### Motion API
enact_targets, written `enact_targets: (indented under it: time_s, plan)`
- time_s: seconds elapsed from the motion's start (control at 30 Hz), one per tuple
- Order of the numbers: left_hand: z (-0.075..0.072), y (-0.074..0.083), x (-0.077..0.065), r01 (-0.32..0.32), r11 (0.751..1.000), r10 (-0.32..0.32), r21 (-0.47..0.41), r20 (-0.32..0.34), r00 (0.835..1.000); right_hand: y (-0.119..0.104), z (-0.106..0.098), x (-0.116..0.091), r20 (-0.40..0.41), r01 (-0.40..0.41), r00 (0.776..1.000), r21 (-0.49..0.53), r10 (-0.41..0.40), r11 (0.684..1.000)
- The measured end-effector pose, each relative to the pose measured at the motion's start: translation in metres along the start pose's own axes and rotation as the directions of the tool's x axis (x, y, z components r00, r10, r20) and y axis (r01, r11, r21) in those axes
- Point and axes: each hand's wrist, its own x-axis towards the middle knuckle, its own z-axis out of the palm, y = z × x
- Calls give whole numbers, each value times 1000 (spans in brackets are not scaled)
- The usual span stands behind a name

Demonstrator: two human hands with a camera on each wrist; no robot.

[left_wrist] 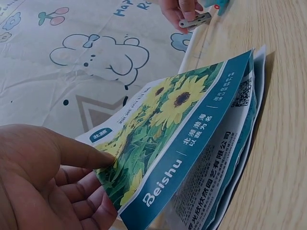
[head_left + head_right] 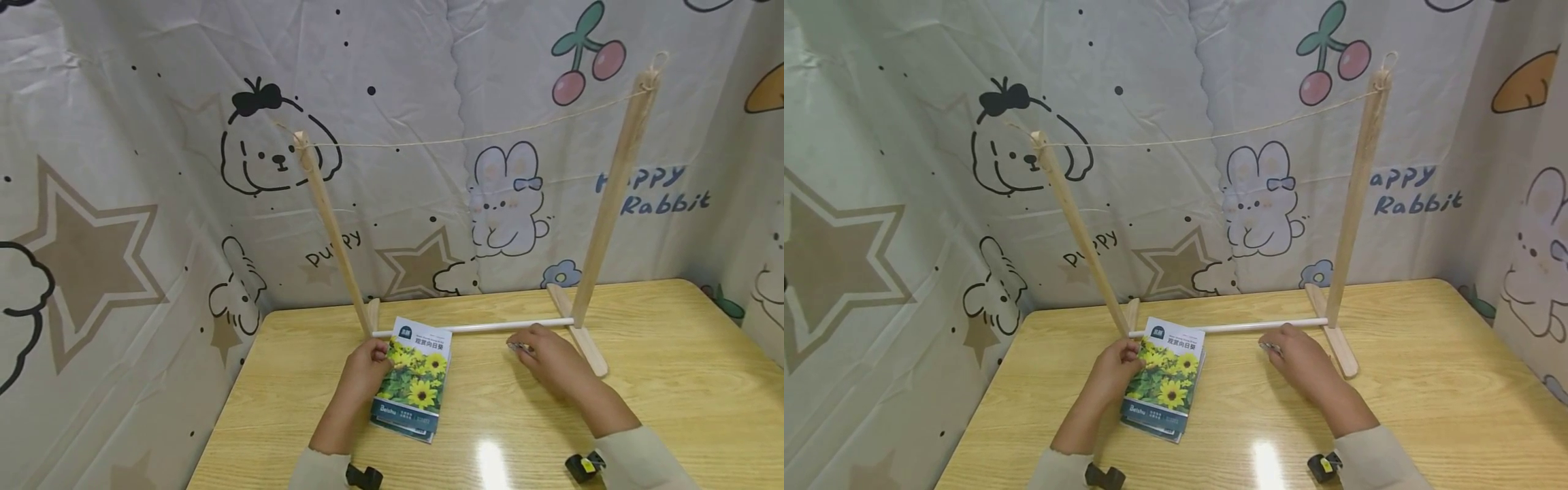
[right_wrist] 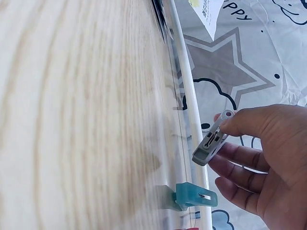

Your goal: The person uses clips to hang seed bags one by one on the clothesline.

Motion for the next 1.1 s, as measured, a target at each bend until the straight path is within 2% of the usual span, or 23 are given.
enact_targets:
  time_s: [0.37,0.67,1.1]
  plan:
    - [-5,0,-4,-2,998,4,-67,26,1000,-5,-2,1,-13,19,1000,18,-19,1000]
    - [-8,2,-2,12,995,-11,-94,13,1000,-6,-2,3,-47,44,998,34,-42,998]
    - [-9,12,-2,-42,993,41,-107,-18,999,-8,0,2,-117,86,990,67,-78,994]
